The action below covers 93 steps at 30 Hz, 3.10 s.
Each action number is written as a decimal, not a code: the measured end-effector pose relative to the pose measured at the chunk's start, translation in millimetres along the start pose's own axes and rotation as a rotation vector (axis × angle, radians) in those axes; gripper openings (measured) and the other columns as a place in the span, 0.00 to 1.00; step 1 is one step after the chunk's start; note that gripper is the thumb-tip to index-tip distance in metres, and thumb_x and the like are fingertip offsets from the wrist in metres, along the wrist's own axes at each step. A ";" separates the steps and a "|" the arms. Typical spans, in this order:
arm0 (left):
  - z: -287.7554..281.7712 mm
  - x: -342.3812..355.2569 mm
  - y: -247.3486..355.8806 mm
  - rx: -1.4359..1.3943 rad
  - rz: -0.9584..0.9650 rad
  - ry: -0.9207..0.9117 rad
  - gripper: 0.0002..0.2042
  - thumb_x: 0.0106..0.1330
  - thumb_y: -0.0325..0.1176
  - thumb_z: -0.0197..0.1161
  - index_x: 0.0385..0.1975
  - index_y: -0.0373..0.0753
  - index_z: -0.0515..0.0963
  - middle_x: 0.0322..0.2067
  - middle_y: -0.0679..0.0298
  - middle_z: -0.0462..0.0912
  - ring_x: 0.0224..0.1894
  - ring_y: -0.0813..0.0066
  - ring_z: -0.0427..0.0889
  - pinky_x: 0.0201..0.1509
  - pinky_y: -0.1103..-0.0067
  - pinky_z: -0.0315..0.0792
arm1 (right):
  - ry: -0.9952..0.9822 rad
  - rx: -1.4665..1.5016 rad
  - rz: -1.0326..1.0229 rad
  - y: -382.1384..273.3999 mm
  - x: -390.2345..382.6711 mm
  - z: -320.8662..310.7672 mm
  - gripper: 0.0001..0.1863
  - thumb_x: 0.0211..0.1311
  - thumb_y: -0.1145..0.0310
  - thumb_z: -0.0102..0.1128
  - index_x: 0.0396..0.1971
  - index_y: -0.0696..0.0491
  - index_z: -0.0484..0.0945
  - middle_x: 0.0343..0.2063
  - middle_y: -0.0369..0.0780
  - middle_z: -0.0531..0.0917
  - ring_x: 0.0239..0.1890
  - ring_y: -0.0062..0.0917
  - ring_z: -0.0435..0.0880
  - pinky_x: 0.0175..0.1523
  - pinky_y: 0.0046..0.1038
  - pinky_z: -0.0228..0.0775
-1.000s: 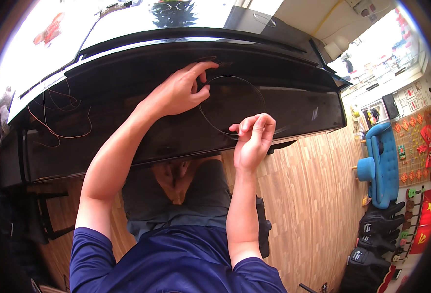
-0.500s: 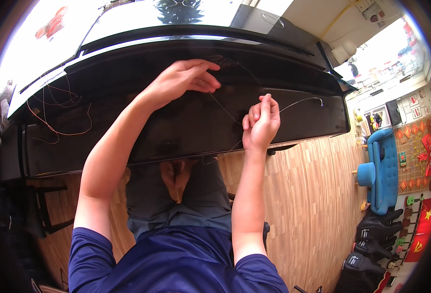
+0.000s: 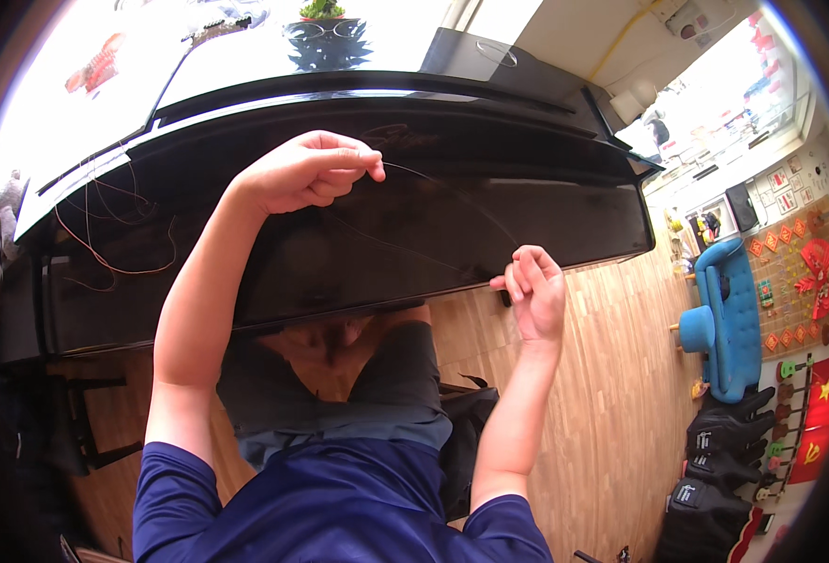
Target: The person manipulates a thin copper wire with both hands, bending and twisting it into a loop shape on a black piano surface. The person repeatedly adjusts the loop and straightens the wire ends, then places the formed loop on the piano.
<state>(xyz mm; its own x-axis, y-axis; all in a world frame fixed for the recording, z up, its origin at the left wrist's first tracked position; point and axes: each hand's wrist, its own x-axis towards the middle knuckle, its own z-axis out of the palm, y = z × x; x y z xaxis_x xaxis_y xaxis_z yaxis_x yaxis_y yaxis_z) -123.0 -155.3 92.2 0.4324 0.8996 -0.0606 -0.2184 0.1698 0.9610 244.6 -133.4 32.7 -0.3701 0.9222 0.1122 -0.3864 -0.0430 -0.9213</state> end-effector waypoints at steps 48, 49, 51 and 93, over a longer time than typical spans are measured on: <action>82.2 -311.6 138.2 1.254 0.439 1.147 0.14 0.71 0.34 0.59 0.50 0.33 0.80 0.44 0.57 0.87 0.49 0.68 0.85 0.50 0.77 0.77 | -0.674 -0.435 0.198 26.5 -65.6 86.0 0.04 0.61 0.79 0.64 0.34 0.60 0.86 0.30 0.39 0.86 0.33 0.20 0.82 0.39 0.21 0.73; 71.9 -320.1 142.0 1.270 0.436 1.245 0.15 0.72 0.34 0.57 0.51 0.32 0.79 0.45 0.56 0.86 0.49 0.68 0.85 0.51 0.77 0.76 | -0.725 -0.458 0.153 31.0 -61.0 108.0 0.05 0.62 0.77 0.64 0.37 0.60 0.86 0.31 0.39 0.87 0.34 0.20 0.83 0.40 0.21 0.73; 50.5 -320.5 152.9 1.314 0.413 1.361 0.16 0.73 0.35 0.55 0.53 0.31 0.78 0.46 0.55 0.86 0.49 0.68 0.85 0.51 0.77 0.76 | -0.772 -0.444 0.104 39.6 -58.4 140.2 0.07 0.64 0.76 0.63 0.39 0.59 0.85 0.32 0.38 0.87 0.34 0.18 0.83 0.41 0.20 0.74; -252.7 -123.6 217.4 1.665 -0.683 1.218 0.16 0.67 0.43 0.63 0.50 0.42 0.82 0.49 0.57 0.84 0.52 0.64 0.82 0.57 0.68 0.75 | -0.684 -0.372 -0.360 155.3 -74.3 359.4 0.25 0.67 0.81 0.53 0.63 0.61 0.66 0.51 0.48 0.77 0.42 0.34 0.84 0.45 0.31 0.80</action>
<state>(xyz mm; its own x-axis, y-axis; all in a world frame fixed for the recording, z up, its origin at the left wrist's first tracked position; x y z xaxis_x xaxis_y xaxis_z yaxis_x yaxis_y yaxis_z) -445.0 -127.9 240.4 -0.6719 0.7253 0.1499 0.7299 0.6828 -0.0323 -91.5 -346.7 15.0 -0.7528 0.4154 0.5107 -0.3199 0.4472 -0.8353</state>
